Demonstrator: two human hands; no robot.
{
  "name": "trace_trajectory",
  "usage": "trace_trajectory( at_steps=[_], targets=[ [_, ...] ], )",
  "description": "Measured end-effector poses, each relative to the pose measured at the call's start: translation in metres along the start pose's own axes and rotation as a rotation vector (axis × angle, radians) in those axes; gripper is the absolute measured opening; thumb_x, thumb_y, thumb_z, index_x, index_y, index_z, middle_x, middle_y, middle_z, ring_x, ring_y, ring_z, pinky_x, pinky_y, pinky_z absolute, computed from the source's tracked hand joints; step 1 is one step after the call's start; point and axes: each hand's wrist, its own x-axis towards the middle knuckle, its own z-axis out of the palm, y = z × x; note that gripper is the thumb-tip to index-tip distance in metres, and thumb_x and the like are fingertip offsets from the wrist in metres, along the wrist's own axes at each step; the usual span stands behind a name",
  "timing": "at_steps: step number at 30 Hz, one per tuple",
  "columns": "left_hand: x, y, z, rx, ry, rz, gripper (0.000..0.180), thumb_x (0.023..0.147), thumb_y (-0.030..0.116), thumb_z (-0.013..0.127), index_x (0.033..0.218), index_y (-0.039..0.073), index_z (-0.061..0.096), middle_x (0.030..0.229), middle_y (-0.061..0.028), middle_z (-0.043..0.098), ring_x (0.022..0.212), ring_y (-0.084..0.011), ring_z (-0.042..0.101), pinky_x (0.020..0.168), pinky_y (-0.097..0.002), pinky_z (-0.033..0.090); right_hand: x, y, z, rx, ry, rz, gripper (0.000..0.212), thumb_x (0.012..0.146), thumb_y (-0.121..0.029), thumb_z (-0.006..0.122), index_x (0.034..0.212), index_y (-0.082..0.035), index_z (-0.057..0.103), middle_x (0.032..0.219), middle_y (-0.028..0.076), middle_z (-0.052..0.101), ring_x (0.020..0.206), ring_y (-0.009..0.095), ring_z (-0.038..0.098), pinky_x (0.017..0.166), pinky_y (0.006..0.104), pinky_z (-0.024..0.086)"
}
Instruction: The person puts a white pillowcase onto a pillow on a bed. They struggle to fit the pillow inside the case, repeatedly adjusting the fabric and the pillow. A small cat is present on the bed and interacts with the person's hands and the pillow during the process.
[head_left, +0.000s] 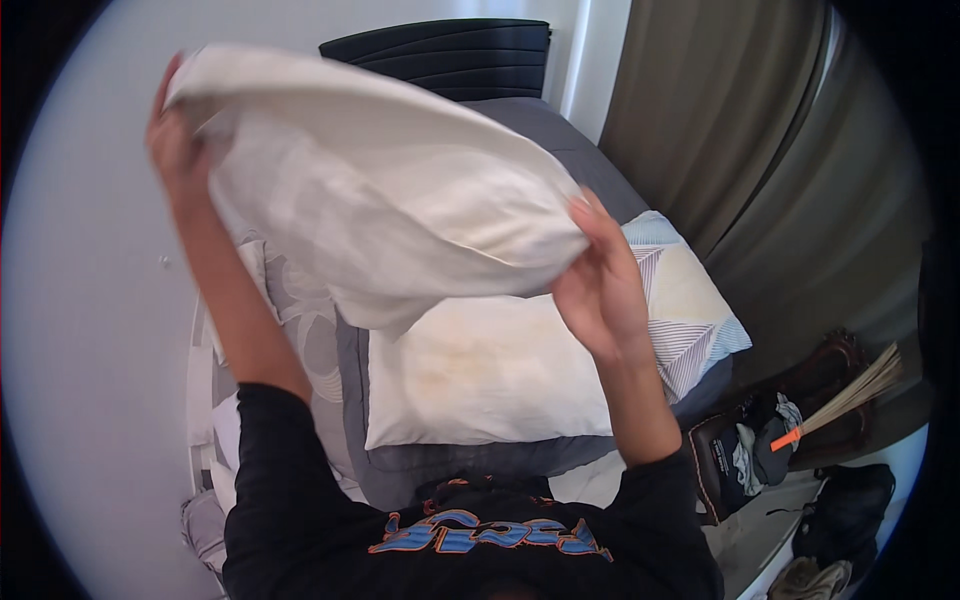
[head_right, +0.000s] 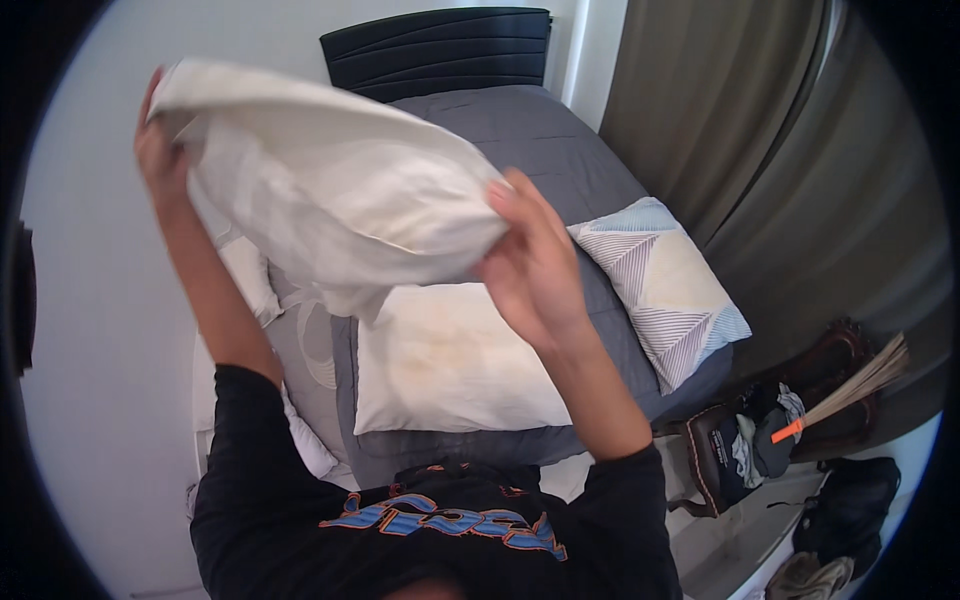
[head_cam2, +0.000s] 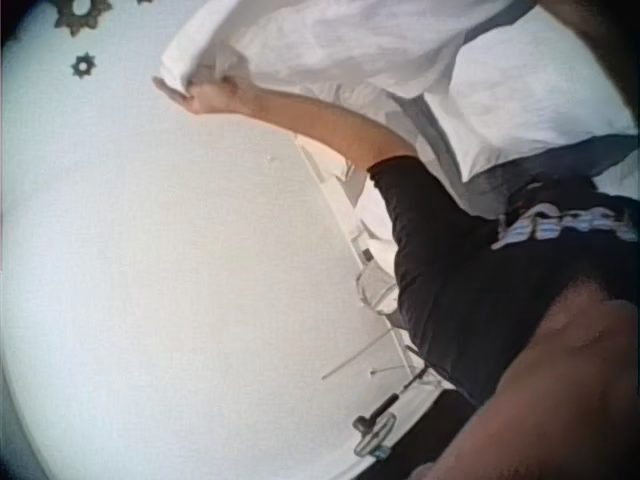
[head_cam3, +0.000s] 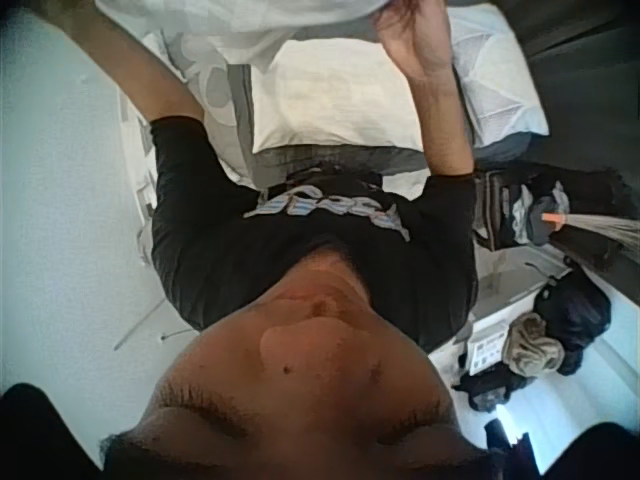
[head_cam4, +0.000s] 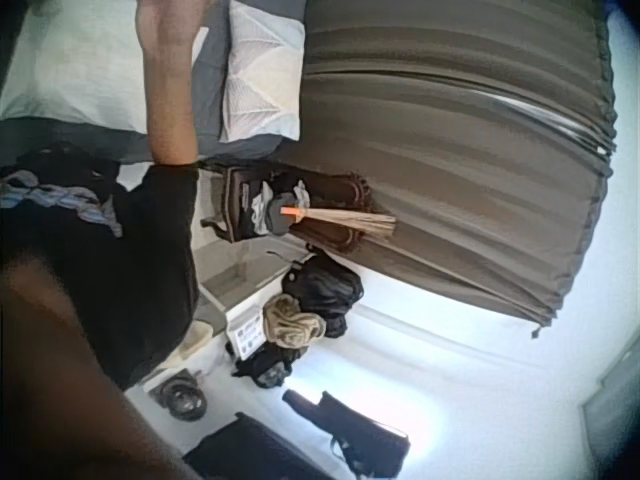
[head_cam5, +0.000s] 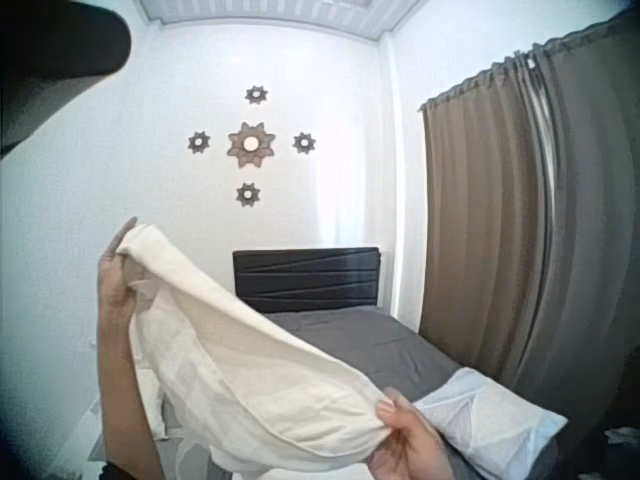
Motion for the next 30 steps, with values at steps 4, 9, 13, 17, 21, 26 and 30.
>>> trace_trajectory(
  at_steps=[4, 9, 13, 17, 21, 26, 30],
  targets=[
    [-0.008, -0.082, 0.131, -0.207, -0.151, -0.090, 0.027, 0.092, 0.007, 0.051, 0.118, 0.002, 0.058, 0.108, -0.0088, 0.063, 0.099, -0.0160, 0.060, 0.088, -0.0282, 0.049, -0.069, 0.013, -0.049, -0.031, 0.354, -0.110, 0.034, 0.094, -0.019, 0.046, 0.125, -0.003, 0.046, 0.123, 0.009, 0.055, 0.113, 0.019, 0.054, 0.100, 0.0343, 0.041],
    [-0.095, -0.165, 0.256, -0.200, -0.428, -0.317, 0.031, 0.083, -0.006, 0.055, 0.109, 0.004, 0.066, 0.103, -0.0058, 0.066, 0.092, -0.0125, 0.061, 0.083, -0.0263, 0.049, -0.150, 0.032, -0.111, -0.059, 0.718, -0.174, 0.010, 0.091, -0.014, 0.046, 0.097, -0.006, 0.048, 0.111, 0.010, 0.058, 0.101, 0.018, 0.060, 0.084, 0.0392, 0.051],
    [-0.166, -0.210, 0.309, -0.003, -0.969, -0.097, 0.038, 0.079, -0.003, 0.059, 0.115, 0.008, 0.062, 0.109, -0.0080, 0.065, 0.097, -0.0180, 0.062, 0.084, -0.0294, 0.049, -0.205, 0.027, -0.161, -0.331, 0.786, -0.033, 0.025, 0.090, -0.014, 0.046, 0.111, -0.001, 0.050, 0.109, 0.013, 0.060, 0.093, 0.023, 0.064, 0.073, 0.0367, 0.058],
    [-0.273, -0.250, 0.313, -0.001, -1.607, 0.051, 0.058, 0.081, 0.012, 0.064, 0.136, 0.015, 0.043, 0.133, -0.0114, 0.049, 0.121, -0.0289, 0.047, 0.103, -0.0386, 0.036, -0.256, 0.071, -0.217, -0.507, 0.873, 0.413, 0.028, 0.093, -0.018, 0.043, 0.107, 0.005, 0.049, 0.101, 0.017, 0.062, 0.085, 0.026, 0.067, 0.066, 0.0368, 0.059],
    [-0.337, -0.259, 0.250, 0.001, -1.514, -0.451, 0.054, 0.087, 0.016, 0.060, 0.137, 0.017, 0.042, 0.136, -0.0113, 0.047, 0.125, -0.0279, 0.044, 0.106, -0.0379, 0.033, -0.327, 0.086, -0.281, -1.338, 0.628, 0.990, 0.029, 0.086, -0.024, 0.060, 0.099, 0.002, 0.060, 0.088, 0.014, 0.066, 0.078, 0.021, 0.067, 0.067, 0.0293, 0.052],
    [-0.394, -0.341, -0.039, 0.903, -0.447, -0.294, 0.041, 0.084, 0.009, 0.057, 0.124, 0.005, 0.053, 0.122, -0.0125, 0.056, 0.115, -0.0312, 0.049, 0.100, -0.0408, 0.035, -0.327, 0.058, -0.331, -1.429, 0.784, 0.645, 0.024, 0.081, -0.017, 0.065, 0.101, -0.003, 0.063, 0.087, 0.012, 0.066, 0.079, 0.019, 0.064, 0.072, 0.0315, 0.049],
    [-0.461, -0.263, -0.184, 1.557, -0.039, -1.020, 0.060, 0.084, 0.046, 0.058, 0.128, 0.006, 0.047, 0.124, -0.0184, 0.054, 0.114, -0.0393, 0.051, 0.094, -0.0453, 0.041, -0.258, 0.051, -0.354, -1.445, 0.615, 0.360, 0.026, 0.080, -0.016, 0.067, 0.103, -0.004, 0.062, 0.093, 0.013, 0.064, 0.088, 0.023, 0.063, 0.078, 0.0318, 0.048]
  ],
)
